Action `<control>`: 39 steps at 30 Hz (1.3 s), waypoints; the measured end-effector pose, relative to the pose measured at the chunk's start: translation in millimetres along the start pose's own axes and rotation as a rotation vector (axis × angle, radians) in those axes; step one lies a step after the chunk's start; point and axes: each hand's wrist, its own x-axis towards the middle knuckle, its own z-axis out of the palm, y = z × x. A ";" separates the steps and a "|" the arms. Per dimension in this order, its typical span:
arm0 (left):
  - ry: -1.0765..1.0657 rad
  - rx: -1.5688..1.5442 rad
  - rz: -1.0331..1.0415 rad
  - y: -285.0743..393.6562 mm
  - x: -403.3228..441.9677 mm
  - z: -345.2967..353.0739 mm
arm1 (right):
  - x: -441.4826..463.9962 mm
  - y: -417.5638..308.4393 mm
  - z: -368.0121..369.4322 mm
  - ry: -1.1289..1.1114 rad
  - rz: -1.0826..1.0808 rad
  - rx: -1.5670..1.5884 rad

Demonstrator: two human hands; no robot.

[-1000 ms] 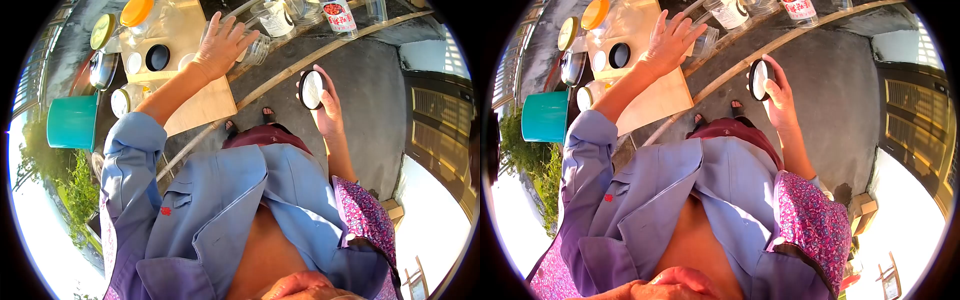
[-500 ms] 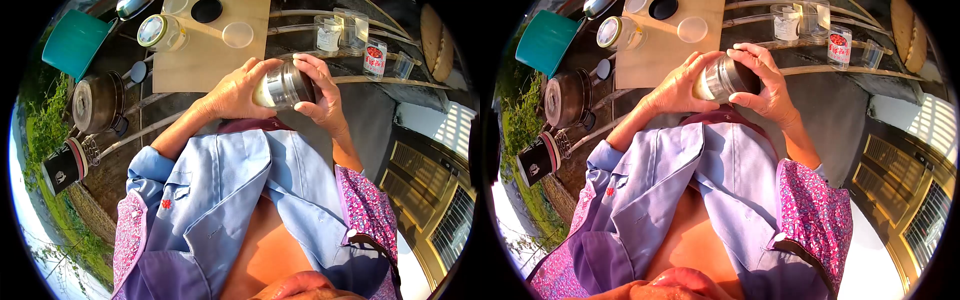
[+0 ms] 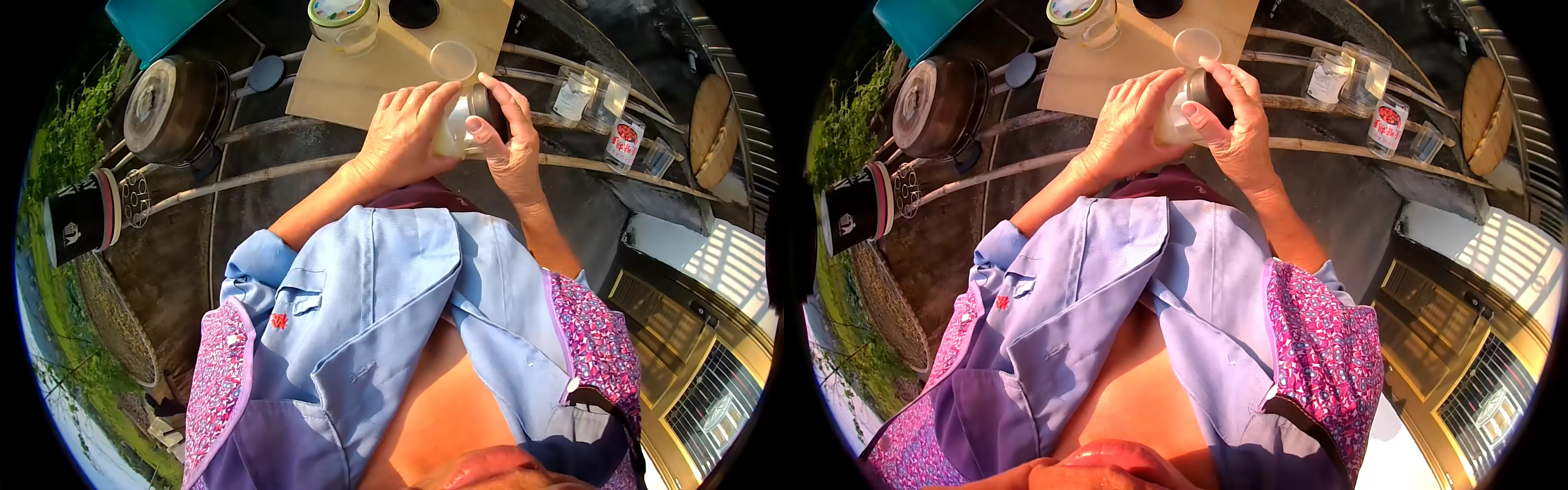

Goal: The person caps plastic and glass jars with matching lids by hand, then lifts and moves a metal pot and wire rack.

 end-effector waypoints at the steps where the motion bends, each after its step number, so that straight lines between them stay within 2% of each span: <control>1: 0.096 0.140 0.048 -0.7 -3.0 1.6 | -1.0 2.7 5.8 0.021 0.029 -0.028; 2: 0.191 0.280 0.095 -2.1 -5.6 1.7 | -1.0 3.5 9.7 0.043 0.059 -0.054; 3: 0.196 0.279 0.093 -5.2 -8.3 -0.5 | -0.6 1.4 6.6 0.039 0.056 -0.056; 5: 0.061 0.056 -0.009 -15.0 -16.3 -8.2 | -1.1 -6.8 -13.4 -0.307 0.192 0.106; 6: -0.059 -0.156 -0.095 -18.3 -19.2 -16.9 | 1.3 -15.4 -23.1 -0.380 0.208 0.180; 7: -0.054 -0.157 -0.098 -22.6 -21.4 -23.6 | 4.6 -21.2 -31.2 -0.389 0.099 0.040; 9: -0.260 -0.615 -0.195 -29.1 -24.3 -34.0 | 12.8 -27.9 -36.5 -0.379 -0.202 -0.144; 13: -0.438 -0.738 -0.142 -23.0 -20.6 -41.4 | 19.6 -31.0 -17.8 -0.465 -0.338 0.032; 15: -0.419 -0.741 -0.160 -21.2 -23.0 -41.1 | 18.4 -29.8 -5.1 -0.497 -0.303 0.041; 16: -0.329 -0.663 -0.151 -22.4 -25.3 -38.1 | 14.0 -30.0 0.6 -0.430 -0.181 0.093; 17: -0.241 -0.584 -0.141 -24.2 -27.7 -33.2 | 11.4 -28.0 7.5 -0.430 -0.179 0.092; 18: -0.065 -0.388 -0.033 -27.8 -31.5 -22.3 | 7.9 -25.6 15.2 -0.306 -0.090 0.050; 19: -0.024 -0.222 -0.073 -22.5 -30.2 -22.6 | 3.7 -22.2 23.7 -0.182 0.000 0.007; 20: 0.070 0.001 0.006 -19.6 -30.5 -19.9 | -0.7 -16.1 33.5 -0.075 0.066 0.002; 21: 0.164 0.224 0.086 -18.4 -30.9 -18.1 | -3.0 -12.0 36.6 -0.076 0.067 0.001; 23: 0.145 0.211 0.056 -21.1 -32.9 -17.5 | -4.5 -7.8 40.0 -0.039 0.153 0.030; 24: 0.125 0.199 0.025 -22.6 -34.0 -18.2 | 0.2 -14.8 27.5 -0.187 0.184 0.091; 25: 0.124 0.198 0.025 -25.6 -35.0 -21.5 | 4.8 -18.3 11.0 -0.324 0.306 0.316; 27: -0.043 -0.342 -0.122 -34.2 -35.8 -32.8 | 8.5 -31.6 -13.7 -0.399 0.354 0.404; 28: -0.166 -0.520 -0.191 -36.1 -34.3 -40.6 | 10.5 -38.6 -18.2 -0.396 0.233 0.283; 29: -0.166 -0.521 -0.190 -37.0 -33.2 -46.2 | 14.2 -41.0 -19.3 -0.395 0.234 0.282; 31: -0.445 -0.675 -0.151 -38.7 -29.5 -52.8 | 21.4 -41.9 -20.3 -0.525 -0.093 -0.007; 32: -0.510 -0.727 -0.128 -37.9 -26.9 -51.8 | 22.1 -43.6 -16.8 -0.583 -0.110 0.084; 33: -0.511 -0.730 -0.127 -37.8 -26.7 -49.8 | 22.4 -43.2 -12.7 -0.582 -0.108 0.083; 35: -0.379 -0.746 -0.102 -40.2 -28.9 -45.4 | 21.7 -37.8 -2.5 -0.579 -0.042 0.201; 37: -0.323 -0.663 -0.097 -39.2 -31.3 -44.0 | 15.0 -28.6 11.2 -0.493 -0.042 0.171; 39: -0.103 -0.160 -0.112 -31.0 -31.1 -39.4 | 6.4 -22.1 27.8 -0.204 0.287 0.290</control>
